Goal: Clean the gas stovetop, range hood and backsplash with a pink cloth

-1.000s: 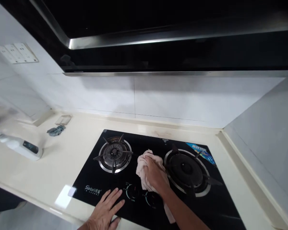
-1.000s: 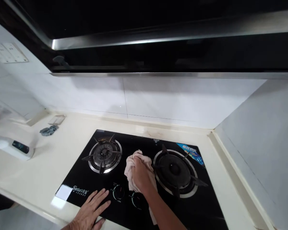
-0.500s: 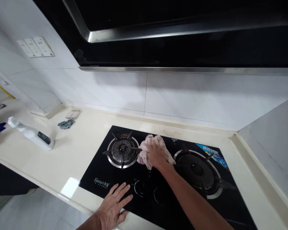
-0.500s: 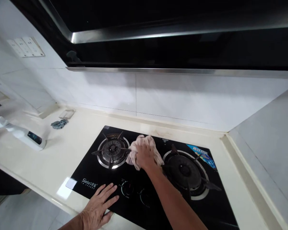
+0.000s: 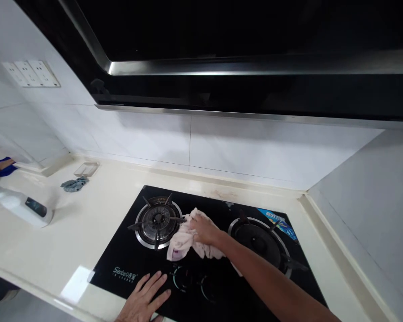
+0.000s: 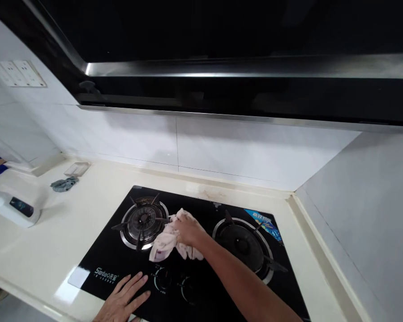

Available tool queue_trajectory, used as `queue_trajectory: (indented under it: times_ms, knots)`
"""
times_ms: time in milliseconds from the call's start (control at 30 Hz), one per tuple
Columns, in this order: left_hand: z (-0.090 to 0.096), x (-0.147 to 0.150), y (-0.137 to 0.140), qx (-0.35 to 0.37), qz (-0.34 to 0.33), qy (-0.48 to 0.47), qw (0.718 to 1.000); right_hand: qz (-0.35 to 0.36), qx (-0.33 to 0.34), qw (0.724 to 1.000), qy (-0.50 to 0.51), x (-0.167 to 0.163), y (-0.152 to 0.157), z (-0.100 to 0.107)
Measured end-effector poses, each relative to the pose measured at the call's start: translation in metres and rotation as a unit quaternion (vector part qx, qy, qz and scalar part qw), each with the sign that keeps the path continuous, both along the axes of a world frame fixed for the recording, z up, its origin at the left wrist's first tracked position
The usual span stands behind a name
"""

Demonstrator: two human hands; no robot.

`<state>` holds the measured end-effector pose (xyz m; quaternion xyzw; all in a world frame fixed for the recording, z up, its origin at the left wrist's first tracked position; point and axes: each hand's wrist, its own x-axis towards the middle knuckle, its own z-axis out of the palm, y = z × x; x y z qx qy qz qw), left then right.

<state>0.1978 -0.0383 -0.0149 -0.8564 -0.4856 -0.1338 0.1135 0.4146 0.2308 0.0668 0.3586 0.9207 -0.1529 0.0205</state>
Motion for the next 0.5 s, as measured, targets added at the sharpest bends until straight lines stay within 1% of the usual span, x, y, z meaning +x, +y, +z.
queue_trajectory:
  times_ms: [100, 200, 300, 400, 500]
  knots:
    - [0.001, -0.001, 0.002, 0.013, -0.004, 0.006, 1.0, -0.055, 0.019, 0.998, -0.012, 0.009, 0.039, 0.006]
    - [0.004, 0.0, 0.003, 0.025, -0.004, 0.005, 1.0, -0.12, 0.041, 0.991, -0.034, 0.024, 0.062, 0.011]
    - [0.007, 0.001, 0.004, 0.029, -0.004, 0.01, 1.0, -0.208, 0.059, 0.975, -0.056, 0.046, 0.077, 0.014]
    - [0.007, 0.0, 0.004, 0.033, -0.004, 0.025, 0.999, -0.294, 0.06, 0.951, -0.07, 0.067, 0.088, 0.015]
    - [0.005, -0.002, 0.006, 0.037, -0.007, 0.039, 0.999, -0.342, 0.055, 0.935, -0.077, 0.076, 0.091, 0.016]
